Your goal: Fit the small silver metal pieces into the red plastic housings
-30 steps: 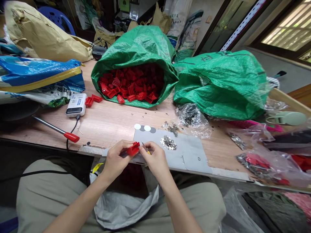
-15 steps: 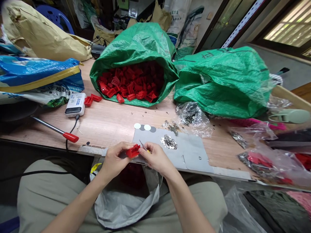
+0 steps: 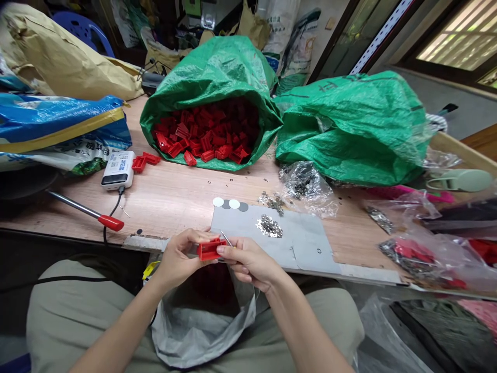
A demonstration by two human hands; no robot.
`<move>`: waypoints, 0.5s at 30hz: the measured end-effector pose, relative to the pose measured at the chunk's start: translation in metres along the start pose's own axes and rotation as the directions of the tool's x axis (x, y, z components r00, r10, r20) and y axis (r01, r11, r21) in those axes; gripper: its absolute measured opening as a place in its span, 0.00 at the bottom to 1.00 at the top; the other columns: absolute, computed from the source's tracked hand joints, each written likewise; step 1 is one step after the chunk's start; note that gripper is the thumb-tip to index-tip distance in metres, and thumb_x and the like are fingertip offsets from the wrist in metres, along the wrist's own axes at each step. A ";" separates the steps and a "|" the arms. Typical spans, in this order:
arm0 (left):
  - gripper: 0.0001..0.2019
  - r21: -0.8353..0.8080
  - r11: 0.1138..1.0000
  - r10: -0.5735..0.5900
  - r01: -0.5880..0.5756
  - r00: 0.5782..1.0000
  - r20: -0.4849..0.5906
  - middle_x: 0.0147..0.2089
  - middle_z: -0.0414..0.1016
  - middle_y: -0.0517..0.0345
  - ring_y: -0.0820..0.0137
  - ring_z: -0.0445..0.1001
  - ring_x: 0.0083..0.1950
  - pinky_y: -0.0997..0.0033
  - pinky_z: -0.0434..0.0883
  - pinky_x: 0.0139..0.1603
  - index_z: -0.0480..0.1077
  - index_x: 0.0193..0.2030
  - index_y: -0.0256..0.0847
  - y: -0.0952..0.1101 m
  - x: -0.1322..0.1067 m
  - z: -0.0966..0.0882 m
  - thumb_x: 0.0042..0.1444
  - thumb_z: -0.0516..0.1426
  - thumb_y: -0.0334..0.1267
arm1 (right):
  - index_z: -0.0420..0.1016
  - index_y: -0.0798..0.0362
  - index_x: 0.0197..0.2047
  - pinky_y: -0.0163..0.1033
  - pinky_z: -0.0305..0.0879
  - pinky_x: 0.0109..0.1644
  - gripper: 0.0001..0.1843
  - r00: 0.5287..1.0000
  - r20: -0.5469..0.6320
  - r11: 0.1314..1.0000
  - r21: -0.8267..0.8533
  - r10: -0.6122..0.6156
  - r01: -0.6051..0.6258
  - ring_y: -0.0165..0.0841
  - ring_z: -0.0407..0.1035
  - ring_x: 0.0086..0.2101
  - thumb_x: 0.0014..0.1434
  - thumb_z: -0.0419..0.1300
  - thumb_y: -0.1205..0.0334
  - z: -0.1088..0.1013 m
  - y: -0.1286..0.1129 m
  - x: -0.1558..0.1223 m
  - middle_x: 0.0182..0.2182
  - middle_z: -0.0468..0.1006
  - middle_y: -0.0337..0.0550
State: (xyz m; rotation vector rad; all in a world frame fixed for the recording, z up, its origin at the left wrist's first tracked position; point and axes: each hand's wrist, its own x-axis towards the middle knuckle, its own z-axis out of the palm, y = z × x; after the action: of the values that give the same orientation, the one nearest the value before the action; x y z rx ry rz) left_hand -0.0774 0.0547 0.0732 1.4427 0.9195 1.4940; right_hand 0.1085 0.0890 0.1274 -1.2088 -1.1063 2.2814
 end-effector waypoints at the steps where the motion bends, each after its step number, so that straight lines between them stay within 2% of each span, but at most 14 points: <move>1: 0.14 -0.024 1.000 -0.020 0.020 1.000 0.009 0.43 0.84 0.54 0.62 0.82 0.50 0.48 0.67 0.68 0.72 0.38 0.43 0.001 0.000 -0.001 0.48 0.70 0.31 | 0.71 0.55 0.36 0.25 0.35 0.13 0.21 1.000 0.026 1.000 0.026 0.016 -0.016 0.16 0.35 0.15 0.52 0.72 0.48 0.002 0.000 -0.001 0.17 0.50 0.22; 4: 0.13 -0.021 0.995 -0.098 0.097 0.995 -0.016 0.45 0.83 0.52 0.61 0.82 0.51 0.55 0.74 0.61 0.73 0.41 0.42 0.004 0.001 -0.001 0.50 0.70 0.33 | 0.70 0.55 0.39 0.25 0.38 0.13 0.23 0.999 -0.022 1.000 -0.006 -0.025 0.025 0.17 0.35 0.15 0.54 0.70 0.44 0.008 0.003 -0.004 0.17 0.52 0.23; 6: 0.12 0.032 0.989 -0.142 0.144 0.988 -0.059 0.45 0.83 0.52 0.63 0.82 0.48 0.63 0.78 0.52 0.74 0.42 0.41 0.005 0.002 0.000 0.52 0.68 0.33 | 0.69 0.53 0.48 0.26 0.43 0.14 0.26 0.985 -0.132 0.989 -0.117 -0.108 0.093 0.18 0.38 0.15 0.57 0.66 0.42 0.009 0.005 -0.007 0.19 0.57 0.24; 8: 0.11 0.109 0.981 -0.153 0.161 0.985 -0.080 0.43 0.82 0.54 0.65 0.82 0.45 0.67 0.78 0.47 0.74 0.44 0.42 0.005 0.003 0.002 0.54 0.67 0.32 | 0.67 0.51 0.53 0.29 0.47 0.15 0.27 0.945 -0.244 0.945 -0.294 -0.219 0.143 0.20 0.43 0.14 0.60 0.61 0.40 0.002 0.006 -0.011 0.22 0.64 0.28; 10: 0.11 0.218 0.966 -0.130 0.138 0.990 -0.053 0.44 0.82 0.55 0.66 0.82 0.45 0.68 0.78 0.47 0.74 0.45 0.43 0.004 0.003 0.004 0.55 0.66 0.31 | 0.71 0.51 0.50 0.32 0.53 0.18 0.23 0.862 -0.344 0.831 -0.536 -0.373 0.145 0.24 0.53 0.16 0.62 0.58 0.42 -0.013 0.005 -0.016 0.26 0.70 0.34; 11: 0.12 0.281 0.954 -0.102 0.107 0.994 -0.033 0.44 0.82 0.55 0.66 0.81 0.45 0.68 0.77 0.47 0.74 0.46 0.43 0.003 0.003 0.005 0.55 0.65 0.31 | 0.73 0.51 0.47 0.34 0.56 0.21 0.20 0.798 -0.390 0.742 -0.663 -0.460 0.104 0.26 0.58 0.19 0.62 0.58 0.44 -0.023 0.004 -0.019 0.27 0.72 0.38; 13: 0.13 0.387 0.922 -0.037 0.032 0.999 0.004 0.45 0.82 0.56 0.66 0.81 0.45 0.68 0.77 0.47 0.74 0.47 0.44 0.001 0.003 0.006 0.56 0.64 0.29 | 0.76 0.52 0.40 0.37 0.59 0.28 0.14 0.639 -0.455 0.542 -0.837 -0.620 -0.071 0.32 0.66 0.24 0.61 0.58 0.51 -0.045 0.000 -0.023 0.27 0.75 0.42; 14: 0.13 0.418 0.908 -0.009 0.002 1.000 0.016 0.45 0.82 0.57 0.66 0.81 0.45 0.68 0.76 0.46 0.74 0.47 0.44 0.000 0.003 0.007 0.56 0.64 0.29 | 0.77 0.52 0.38 0.38 0.59 0.30 0.12 0.577 -0.471 0.463 -0.869 -0.667 -0.173 0.35 0.69 0.26 0.60 0.59 0.53 -0.055 -0.003 -0.024 0.26 0.76 0.42; 15: 0.13 0.434 0.901 0.009 -0.018 1.000 0.022 0.45 0.82 0.57 0.67 0.81 0.44 0.69 0.76 0.46 0.74 0.47 0.44 0.000 0.003 0.007 0.56 0.64 0.28 | 0.78 0.51 0.38 0.39 0.59 0.32 0.11 0.548 -0.475 0.406 -0.879 -0.689 -0.252 0.37 0.70 0.27 0.59 0.59 0.55 -0.062 -0.005 -0.025 0.25 0.77 0.43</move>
State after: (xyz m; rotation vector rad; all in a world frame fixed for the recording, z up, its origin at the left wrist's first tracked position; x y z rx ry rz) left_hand -0.0704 0.0575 0.0747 1.7778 1.2927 1.3315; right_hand 0.1729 0.1078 0.1242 -1.9271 -1.9204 0.4131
